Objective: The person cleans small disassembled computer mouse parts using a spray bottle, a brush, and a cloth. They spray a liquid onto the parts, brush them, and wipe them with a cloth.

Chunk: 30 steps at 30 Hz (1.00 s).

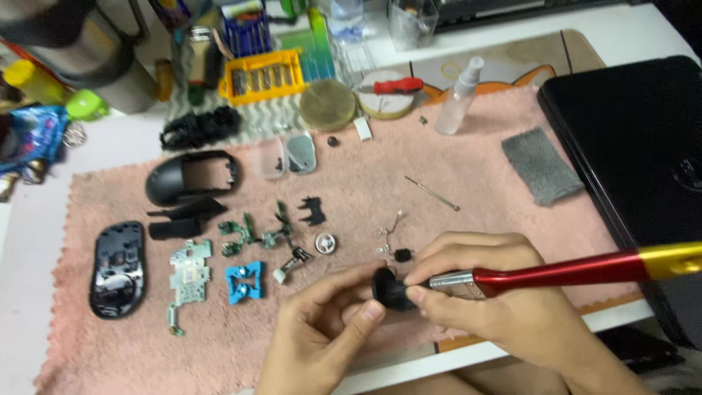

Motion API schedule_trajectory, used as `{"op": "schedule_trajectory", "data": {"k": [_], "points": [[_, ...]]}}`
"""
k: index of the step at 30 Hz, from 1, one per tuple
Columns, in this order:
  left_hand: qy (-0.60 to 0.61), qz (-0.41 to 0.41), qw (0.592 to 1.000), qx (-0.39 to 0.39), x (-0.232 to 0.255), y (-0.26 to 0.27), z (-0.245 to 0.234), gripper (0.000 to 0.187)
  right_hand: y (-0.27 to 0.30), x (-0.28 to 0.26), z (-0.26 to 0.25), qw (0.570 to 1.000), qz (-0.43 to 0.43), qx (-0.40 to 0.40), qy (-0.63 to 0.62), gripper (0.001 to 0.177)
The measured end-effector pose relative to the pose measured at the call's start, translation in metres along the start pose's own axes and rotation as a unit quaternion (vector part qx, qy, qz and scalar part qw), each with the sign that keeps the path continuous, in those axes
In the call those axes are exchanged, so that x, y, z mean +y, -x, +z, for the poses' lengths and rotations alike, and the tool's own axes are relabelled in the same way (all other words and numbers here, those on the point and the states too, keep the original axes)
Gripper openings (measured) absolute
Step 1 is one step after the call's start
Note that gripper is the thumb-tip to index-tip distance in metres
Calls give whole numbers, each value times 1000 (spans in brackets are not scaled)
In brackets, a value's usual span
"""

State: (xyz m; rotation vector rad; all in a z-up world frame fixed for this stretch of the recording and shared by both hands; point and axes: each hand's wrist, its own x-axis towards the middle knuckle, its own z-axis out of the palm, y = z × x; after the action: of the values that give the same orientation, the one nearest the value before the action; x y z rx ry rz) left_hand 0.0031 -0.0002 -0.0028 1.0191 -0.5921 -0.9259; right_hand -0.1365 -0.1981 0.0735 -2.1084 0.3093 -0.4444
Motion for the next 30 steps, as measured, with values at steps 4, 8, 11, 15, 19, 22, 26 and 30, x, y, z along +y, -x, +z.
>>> {"op": "schedule_trajectory", "data": {"k": [4, 8, 11, 15, 19, 22, 26, 30], "points": [[-28, -11, 999, 14, -4, -4, 6, 45, 0, -2, 10, 994, 31, 98, 40, 7], [-5, 24, 999, 40, -19, -6, 2, 45, 1, 1, 5, 998, 29, 35, -43, 11], [-15, 61, 996, 57, -27, -7, 2, 46, 1, 7, 7, 995, 76, 29, -51, 9], [16, 35, 996, 76, -47, -6, -2, 49, 4, -4, 18, 985, 42, 112, -122, 12], [32, 48, 997, 58, -39, -8, -3, 49, 3, 7, 11, 970, 77, 11, -230, 11], [4, 33, 997, 72, -41, -6, -3, 50, 1, 10, 10, 992, 91, 36, -73, 11], [-7, 47, 997, 53, -33, -6, -2, 47, 5, 6, 17, 984, 59, 83, -143, 14], [-26, 15, 997, 77, -15, -5, -9, 45, 2, 14, 13, 986, 109, 30, -123, 14]]}}
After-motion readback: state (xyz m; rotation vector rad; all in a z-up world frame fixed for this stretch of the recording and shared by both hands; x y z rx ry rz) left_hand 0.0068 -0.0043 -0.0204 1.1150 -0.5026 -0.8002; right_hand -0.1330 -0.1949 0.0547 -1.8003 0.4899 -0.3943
